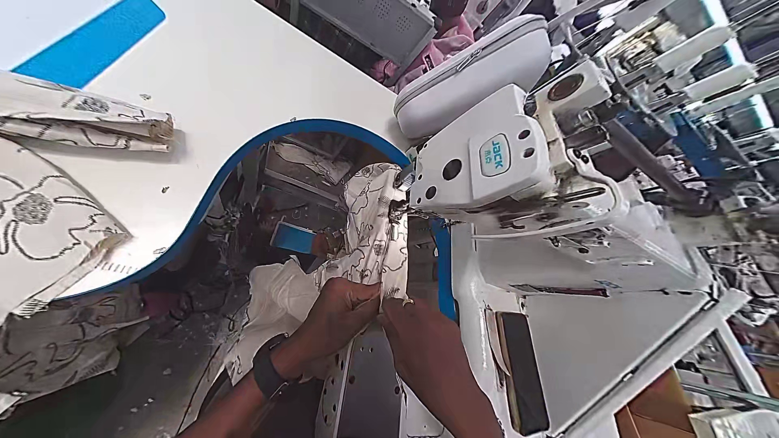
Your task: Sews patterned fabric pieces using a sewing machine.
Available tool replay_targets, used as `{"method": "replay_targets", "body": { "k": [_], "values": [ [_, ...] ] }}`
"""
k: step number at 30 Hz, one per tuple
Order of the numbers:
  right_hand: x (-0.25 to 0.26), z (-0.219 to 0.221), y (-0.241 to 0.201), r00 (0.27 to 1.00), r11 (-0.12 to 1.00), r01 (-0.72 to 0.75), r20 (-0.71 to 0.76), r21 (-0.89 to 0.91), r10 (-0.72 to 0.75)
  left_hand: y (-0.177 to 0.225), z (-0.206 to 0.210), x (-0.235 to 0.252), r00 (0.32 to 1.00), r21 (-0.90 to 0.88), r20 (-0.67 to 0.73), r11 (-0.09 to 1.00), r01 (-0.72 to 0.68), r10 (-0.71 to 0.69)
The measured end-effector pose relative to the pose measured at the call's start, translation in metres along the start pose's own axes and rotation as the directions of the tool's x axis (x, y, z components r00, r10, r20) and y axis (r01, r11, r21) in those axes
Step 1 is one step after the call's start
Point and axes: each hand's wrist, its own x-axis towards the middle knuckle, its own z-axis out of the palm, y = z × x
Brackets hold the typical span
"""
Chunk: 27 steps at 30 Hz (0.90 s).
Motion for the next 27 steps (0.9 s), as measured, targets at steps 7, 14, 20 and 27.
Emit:
{"method": "replay_targets", "body": {
  "k": [7,14,20,27],
  "values": [
    [-0.012,-0.007,0.027,0.933,0.940,-0.294,0.268,0.174,0.242,0.013,-0.007,-0.019,0.971,0.100,-0.181,0.979,0.177,-0.157],
    [0.019,0.000,0.064,0.610,0.948,-0.275,0.791,0.156,0.047,0.036,-0.089,-0.004,0.994,0.517,0.100,0.856,-0.018,-0.040],
    [-0.039,-0.041,0.068,0.926,0.910,-0.160,0.378,0.383,0.004,0.032,-0.018,-0.041,0.981,0.729,0.043,0.666,-0.160,0.189],
    [-0.040,-0.066,0.054,0.920,0.966,-0.248,-0.329,-0.066,0.214,0.027,0.010,-0.041,0.965,0.764,-0.072,0.635,-0.110,0.254]
  ]
}}
